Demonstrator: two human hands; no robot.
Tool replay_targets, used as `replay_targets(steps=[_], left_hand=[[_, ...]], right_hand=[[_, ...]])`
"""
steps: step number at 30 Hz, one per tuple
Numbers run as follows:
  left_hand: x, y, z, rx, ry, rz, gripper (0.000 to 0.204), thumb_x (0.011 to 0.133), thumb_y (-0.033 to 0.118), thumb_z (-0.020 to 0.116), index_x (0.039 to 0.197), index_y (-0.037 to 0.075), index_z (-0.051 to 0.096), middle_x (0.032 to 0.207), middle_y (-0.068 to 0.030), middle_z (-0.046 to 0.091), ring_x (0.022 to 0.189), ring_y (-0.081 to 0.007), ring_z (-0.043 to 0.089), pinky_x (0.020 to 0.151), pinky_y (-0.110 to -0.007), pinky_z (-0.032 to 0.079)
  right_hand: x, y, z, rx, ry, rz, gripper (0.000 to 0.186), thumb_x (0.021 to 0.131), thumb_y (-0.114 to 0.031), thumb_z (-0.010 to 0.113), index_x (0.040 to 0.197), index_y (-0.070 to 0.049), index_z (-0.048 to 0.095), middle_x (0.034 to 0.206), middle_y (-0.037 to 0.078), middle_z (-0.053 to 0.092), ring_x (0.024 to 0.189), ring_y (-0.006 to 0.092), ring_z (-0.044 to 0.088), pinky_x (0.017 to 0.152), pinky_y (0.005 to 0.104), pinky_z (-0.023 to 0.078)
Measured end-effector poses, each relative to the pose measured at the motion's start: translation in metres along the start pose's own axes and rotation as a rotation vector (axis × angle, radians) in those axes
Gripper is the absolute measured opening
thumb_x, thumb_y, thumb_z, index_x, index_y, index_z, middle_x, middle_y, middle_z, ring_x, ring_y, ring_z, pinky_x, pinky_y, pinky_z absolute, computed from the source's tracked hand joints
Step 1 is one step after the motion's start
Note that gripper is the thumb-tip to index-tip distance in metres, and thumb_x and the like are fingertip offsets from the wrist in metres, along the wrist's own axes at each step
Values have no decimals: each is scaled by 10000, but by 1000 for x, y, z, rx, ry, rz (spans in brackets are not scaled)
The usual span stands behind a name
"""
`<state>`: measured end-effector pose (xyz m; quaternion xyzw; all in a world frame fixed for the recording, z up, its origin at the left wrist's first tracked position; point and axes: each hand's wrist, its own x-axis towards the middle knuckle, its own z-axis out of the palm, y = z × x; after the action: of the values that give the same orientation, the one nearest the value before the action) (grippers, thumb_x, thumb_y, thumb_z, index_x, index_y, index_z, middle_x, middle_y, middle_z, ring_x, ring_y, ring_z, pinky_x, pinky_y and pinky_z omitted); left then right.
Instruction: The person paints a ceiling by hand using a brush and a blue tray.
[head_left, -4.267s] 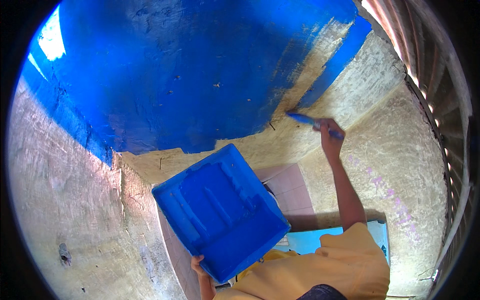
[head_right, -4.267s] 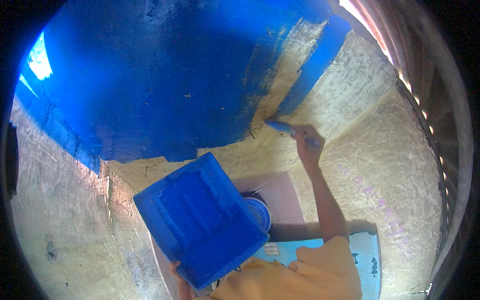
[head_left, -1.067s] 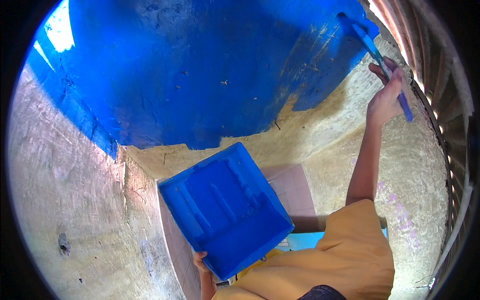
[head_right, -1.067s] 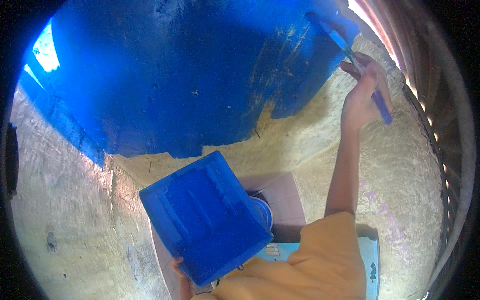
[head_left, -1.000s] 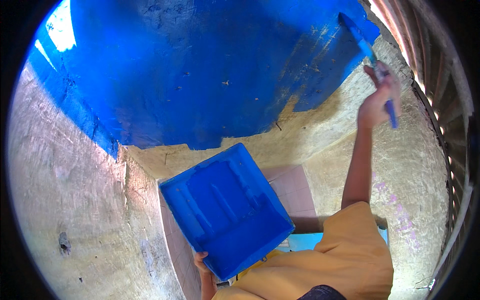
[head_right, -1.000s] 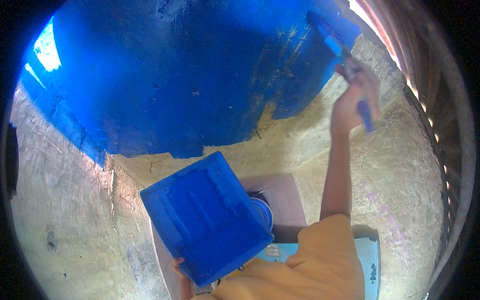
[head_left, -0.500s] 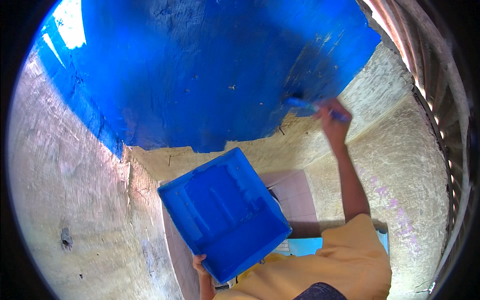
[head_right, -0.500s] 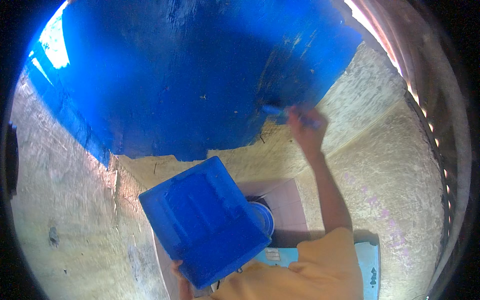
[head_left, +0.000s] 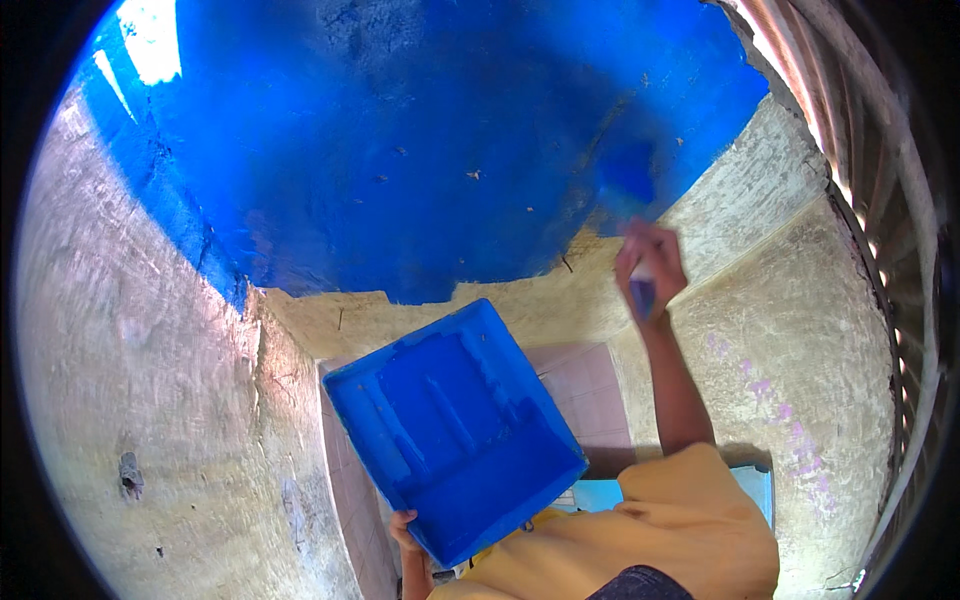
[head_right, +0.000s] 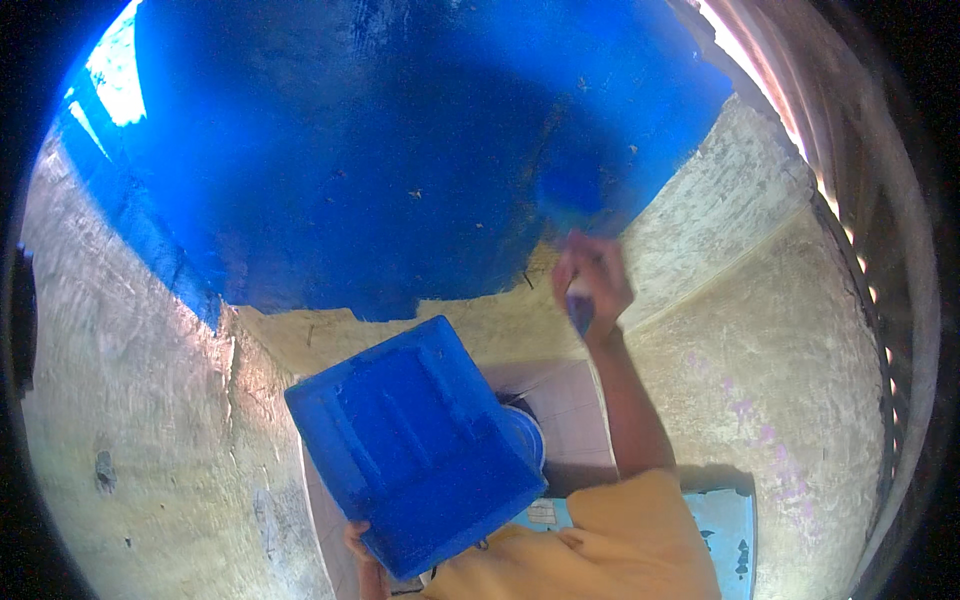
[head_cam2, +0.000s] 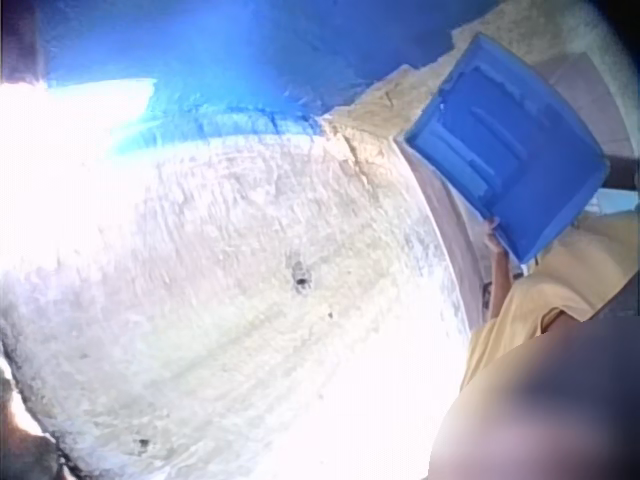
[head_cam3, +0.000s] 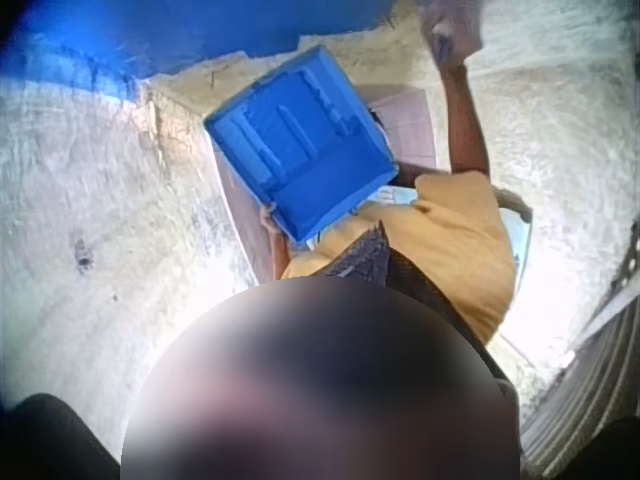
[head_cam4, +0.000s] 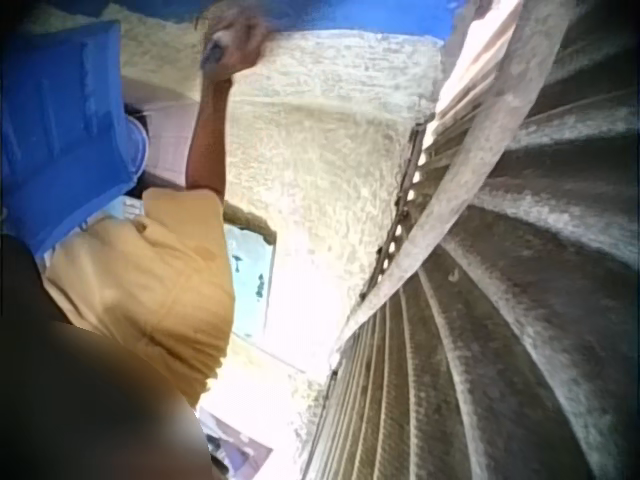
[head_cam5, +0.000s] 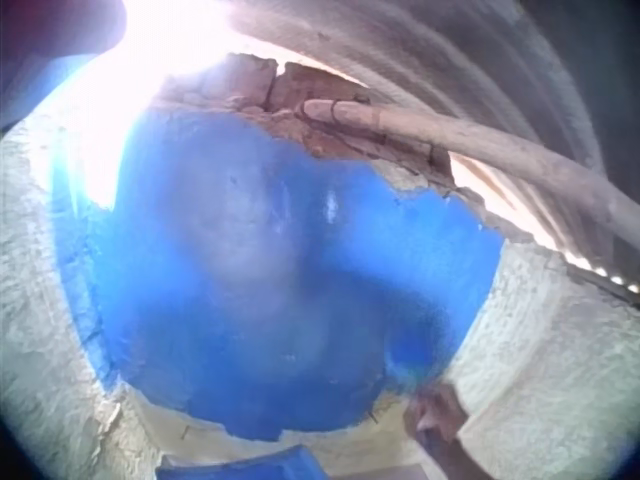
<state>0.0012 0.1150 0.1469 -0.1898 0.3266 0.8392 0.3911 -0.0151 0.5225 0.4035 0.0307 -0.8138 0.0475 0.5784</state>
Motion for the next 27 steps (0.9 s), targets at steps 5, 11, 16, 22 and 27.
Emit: replay_targets(steps=[5, 11, 16, 22, 27], left_hand=[[-4, 6, 12, 78, 65, 24, 614, 594, 252, 546, 1152, -2, 508, 1040, -135, 573, 944, -296, 540, 847, -391, 458], [3, 4, -2, 95, 92, 91, 611, 579, 267, 573, 1128, 2, 518, 1004, -128, 573, 908, -296, 538, 811, -387, 459], [5, 1, -3, 60, 75, 62, 610, 581, 251, 571, 1135, 1, 518, 1011, -128, 572, 929, -295, 532, 827, -390, 453], [-2, 7, 12, 52, 57, 26, 616, 583, 242, 567, 1149, 5, 518, 1031, -132, 574, 945, -299, 533, 853, -401, 448], [-4, 9, 13, 30, 22, 47, 609, 589, 251, 563, 1147, 12, 520, 1040, -127, 569, 945, -297, 534, 851, -400, 454]], right_hand=[[-50, -12, -2, -7, -272, 287, 37, 750, -22, 665, 780, -43, 668, 759, 89, 597, 618, 165, 603, 559, 266, 476], [73, 18, -10, 138, -35, 508, 53, 832, -63, 631, 871, -30, 643, 794, 44, 666, 604, 100, 605, 548, 253, 497], [139, 1, -41, -130, 254, 182, 329, 929, -240, 499, 888, 71, 601, 846, 147, 654, 598, 199, 640, 565, 290, 512], [44, 0, 14, -109, 68, -107, 120, 797, 58, 612, 911, 48, 647, 985, 138, 584, 818, 188, 618, 664, 275, 524], [-83, -29, 20, -129, -256, 197, 110, 764, 45, 633, 867, 18, 658, 834, 102, 592, 648, 152, 600, 633, 259, 496]])
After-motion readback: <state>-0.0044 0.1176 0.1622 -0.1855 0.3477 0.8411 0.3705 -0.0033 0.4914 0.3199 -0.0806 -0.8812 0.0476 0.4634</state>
